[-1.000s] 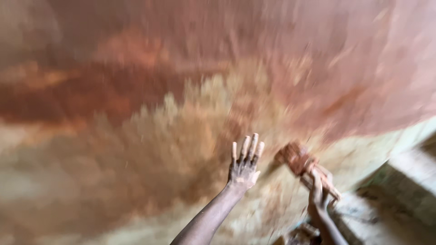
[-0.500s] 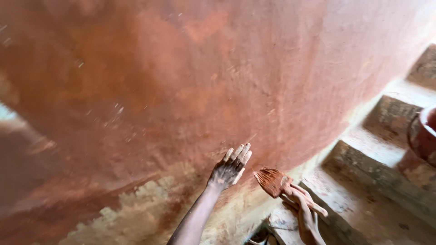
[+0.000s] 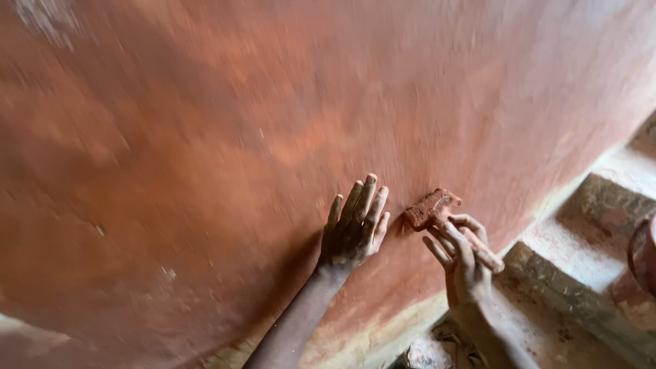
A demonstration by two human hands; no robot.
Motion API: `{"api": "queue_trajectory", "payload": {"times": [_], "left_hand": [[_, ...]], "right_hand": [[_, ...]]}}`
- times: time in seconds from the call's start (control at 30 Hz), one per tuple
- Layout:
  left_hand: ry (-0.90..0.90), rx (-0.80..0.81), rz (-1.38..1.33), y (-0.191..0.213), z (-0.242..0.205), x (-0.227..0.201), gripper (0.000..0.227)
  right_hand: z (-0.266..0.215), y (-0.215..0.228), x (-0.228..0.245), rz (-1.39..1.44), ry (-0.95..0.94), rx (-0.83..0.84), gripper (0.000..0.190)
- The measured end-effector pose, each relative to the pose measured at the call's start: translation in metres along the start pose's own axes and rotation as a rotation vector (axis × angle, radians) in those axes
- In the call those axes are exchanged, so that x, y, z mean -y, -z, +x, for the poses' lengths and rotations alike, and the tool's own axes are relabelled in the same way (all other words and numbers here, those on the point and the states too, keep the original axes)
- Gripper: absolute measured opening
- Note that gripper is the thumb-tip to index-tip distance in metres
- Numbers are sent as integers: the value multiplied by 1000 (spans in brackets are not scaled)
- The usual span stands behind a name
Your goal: The person paints a wall with reddish-brown paint using a brush. They repeatedly dip the brush into a bucket on the stairs and apply paint in broad strokes, covering a light green surface.
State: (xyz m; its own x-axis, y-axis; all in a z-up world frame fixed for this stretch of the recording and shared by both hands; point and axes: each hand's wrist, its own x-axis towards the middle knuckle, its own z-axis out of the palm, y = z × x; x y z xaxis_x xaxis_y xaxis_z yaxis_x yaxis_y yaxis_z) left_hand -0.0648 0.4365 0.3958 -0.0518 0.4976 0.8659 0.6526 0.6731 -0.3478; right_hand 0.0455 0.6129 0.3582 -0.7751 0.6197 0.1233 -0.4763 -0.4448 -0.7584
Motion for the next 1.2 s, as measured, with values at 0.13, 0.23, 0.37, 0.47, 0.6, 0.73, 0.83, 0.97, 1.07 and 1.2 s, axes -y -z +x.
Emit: {"api": "queue_trajectory", "payload": {"times": [0.13, 0.23, 0.37, 0.47, 0.6, 0.73, 0.83, 0.97, 1.07, 1.2], "left_hand": [[-3, 9, 23, 23, 64, 27, 59], [7, 25, 50, 43, 101, 44, 58], [26, 68, 63, 72, 127, 61, 63], [78, 118, 77, 96, 120, 67, 67], [189, 152, 31, 123, 97, 58, 74], [286, 283, 40, 132, 60, 37, 79], [380, 286, 87, 128, 42, 25, 82], [458, 372, 92, 125, 20, 5, 83], [486, 422, 126, 120, 17, 0, 83], [490, 365, 169, 121, 17, -3, 77]], "right_hand": [[11, -36, 62, 42, -23, 65, 34], [23, -53, 101, 67, 24, 123, 33], [52, -56, 134, 95, 213, 232, 30], [75, -48, 139, 57, 367, 342, 25], [94, -56, 132, -74, 540, 465, 26], [61, -45, 109, -710, -65, 811, 34], [49, -44, 106, -1093, 1253, 1269, 36], [34, -41, 130, -1571, 382, 1484, 40], [41, -58, 175, -1471, -410, 1260, 38], [76, -82, 233, -1101, -357, 745, 46]]}}
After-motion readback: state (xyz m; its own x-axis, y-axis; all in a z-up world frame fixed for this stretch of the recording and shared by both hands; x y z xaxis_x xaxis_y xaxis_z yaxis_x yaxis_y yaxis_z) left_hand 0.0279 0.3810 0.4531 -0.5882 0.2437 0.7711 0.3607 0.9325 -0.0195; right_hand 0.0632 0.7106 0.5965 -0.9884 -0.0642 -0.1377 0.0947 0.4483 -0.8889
